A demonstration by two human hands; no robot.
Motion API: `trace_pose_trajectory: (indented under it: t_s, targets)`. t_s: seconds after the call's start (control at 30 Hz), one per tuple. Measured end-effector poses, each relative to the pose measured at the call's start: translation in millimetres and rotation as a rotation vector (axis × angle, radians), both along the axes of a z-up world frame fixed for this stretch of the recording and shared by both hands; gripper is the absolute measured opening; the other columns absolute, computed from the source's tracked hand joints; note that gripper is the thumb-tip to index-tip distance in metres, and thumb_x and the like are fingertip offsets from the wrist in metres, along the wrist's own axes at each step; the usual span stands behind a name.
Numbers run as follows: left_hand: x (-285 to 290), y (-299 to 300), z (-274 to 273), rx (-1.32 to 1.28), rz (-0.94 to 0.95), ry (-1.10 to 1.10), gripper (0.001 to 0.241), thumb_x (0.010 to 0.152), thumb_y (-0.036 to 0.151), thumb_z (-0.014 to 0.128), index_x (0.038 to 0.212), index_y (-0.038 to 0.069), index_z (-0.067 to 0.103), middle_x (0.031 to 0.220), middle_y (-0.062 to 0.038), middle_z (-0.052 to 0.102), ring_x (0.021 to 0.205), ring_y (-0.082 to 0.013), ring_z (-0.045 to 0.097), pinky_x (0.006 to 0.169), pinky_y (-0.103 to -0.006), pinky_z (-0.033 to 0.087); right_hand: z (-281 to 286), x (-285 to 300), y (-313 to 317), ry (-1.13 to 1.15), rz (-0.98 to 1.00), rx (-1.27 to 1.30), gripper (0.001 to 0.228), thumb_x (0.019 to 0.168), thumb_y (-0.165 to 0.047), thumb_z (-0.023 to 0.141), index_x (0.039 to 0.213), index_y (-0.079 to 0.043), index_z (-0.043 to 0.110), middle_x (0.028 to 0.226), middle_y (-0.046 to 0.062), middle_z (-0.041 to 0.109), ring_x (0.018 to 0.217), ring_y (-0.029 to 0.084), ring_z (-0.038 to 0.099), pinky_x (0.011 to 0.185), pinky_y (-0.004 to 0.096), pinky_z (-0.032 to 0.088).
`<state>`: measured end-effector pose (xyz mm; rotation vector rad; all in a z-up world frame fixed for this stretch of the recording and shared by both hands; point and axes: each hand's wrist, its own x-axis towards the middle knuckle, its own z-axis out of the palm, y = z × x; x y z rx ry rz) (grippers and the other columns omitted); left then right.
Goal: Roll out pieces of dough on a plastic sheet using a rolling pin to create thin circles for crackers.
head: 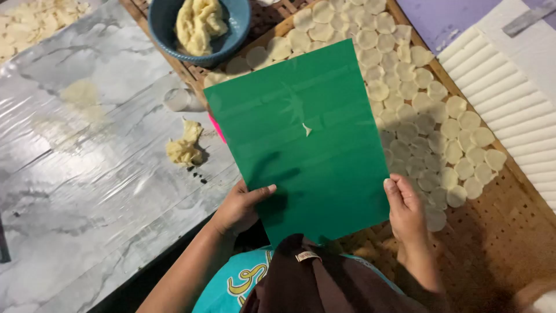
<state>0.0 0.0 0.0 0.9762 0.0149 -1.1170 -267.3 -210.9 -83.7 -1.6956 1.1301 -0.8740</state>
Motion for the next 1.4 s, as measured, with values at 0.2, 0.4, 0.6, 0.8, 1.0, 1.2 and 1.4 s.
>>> trace_pose_trajectory:
  t_s: [0.2, 0.4, 0.6, 0.8, 1.0, 1.2, 1.4]
  targets:
    - [27.8, 53.1, -17.5, -0.089, 0.126, -0.025, 0.032, 0.072, -0.017, 0.073, 0.100, -0.004, 0.072, 0.083, -0.019, 0.075, 0.081, -0.0335, 0.076, 0.072, -0.0446, 0.059, -27.0, 38.4, 6.3, 0.031, 0.098, -0.116, 0.026, 0.110, -0.020, 0.067, 0.123, 0.002, 0.070, 0.090, 0.011, 0.063, 0.092, 0.014, 0.048, 0.082, 0.036, 0.048]
    - [75.8, 118.7, -52.6, -0.213, 0.198, -0.062, 0.066, 0.076, -0.016, 0.062, 0.139, 0.004, 0.056, 0.116, -0.023, 0.073, 0.105, -0.0412, 0.073, 0.082, -0.0497, 0.060, -37.9, 100.6, 35.0, 0.167, 0.206, -0.151, 0.019, 0.108, -0.027, 0.067, 0.117, -0.013, 0.075, 0.080, 0.005, 0.062, 0.076, 0.015, 0.055, 0.071, 0.035, 0.048]
    - [117.1, 191.8, -77.3, -0.043, 0.358, -0.112, 0.070, 0.090, -0.009, 0.057, 0.154, 0.011, 0.038, 0.129, -0.021, 0.066, 0.112, -0.0428, 0.068, 0.083, -0.0577, 0.061, -3.9, 196.6, 112.5, 0.175, 0.412, -0.077, 0.016, 0.106, -0.023, 0.063, 0.100, -0.013, 0.073, 0.070, 0.001, 0.057, 0.071, 0.014, 0.050, 0.066, 0.031, 0.045]
    - [164.1, 264.5, -113.7, 0.248, 0.519, -0.258, 0.066, 0.093, -0.004, 0.058, 0.155, 0.008, 0.037, 0.127, -0.022, 0.067, 0.107, -0.0389, 0.070, 0.083, -0.0565, 0.060, -21.0, 275.0, 178.5, 0.126, 0.475, 0.047, 0.016, 0.103, -0.020, 0.062, 0.096, -0.013, 0.074, 0.062, -0.002, 0.053, 0.064, 0.012, 0.046, 0.060, 0.028, 0.042]
    - [202.4, 314.5, -142.7, 0.453, 0.578, -0.462, 0.074, 0.094, -0.009, 0.054, 0.161, 0.003, 0.028, 0.134, -0.031, 0.060, 0.119, -0.0428, 0.064, 0.093, -0.0536, 0.055, -38.2, 347.9, 220.5, 0.143, 0.543, 0.016, 0.013, 0.102, -0.015, 0.063, 0.096, -0.010, 0.072, 0.061, -0.001, 0.051, 0.062, 0.013, 0.044, 0.056, 0.028, 0.040]
    - [262.6, 325.5, -161.6, 0.635, 0.594, -0.708, 0.073, 0.093, -0.009, 0.054, 0.161, 0.002, 0.030, 0.138, -0.036, 0.057, 0.123, -0.0489, 0.060, 0.097, -0.0539, 0.054, -71.8, 416.3, 227.4, 0.367, 0.546, -0.077, 0.015, 0.103, -0.025, 0.063, 0.098, -0.014, 0.072, 0.065, 0.012, 0.065, 0.068, 0.032, 0.064, 0.063, 0.046, 0.047]
    - [305.5, 313.8, -177.1, 0.726, 0.567, -0.887, 0.073, 0.087, -0.016, 0.054, 0.157, -0.004, 0.034, 0.139, -0.039, 0.055, 0.128, -0.0552, 0.053, 0.103, -0.0604, 0.048, -71.2, 460.4, 229.1, 0.741, 0.490, -0.161, 0.019, 0.102, -0.045, 0.058, 0.107, -0.030, 0.070, 0.089, -0.002, 0.077, 0.099, 0.031, 0.074, 0.088, 0.049, 0.055]
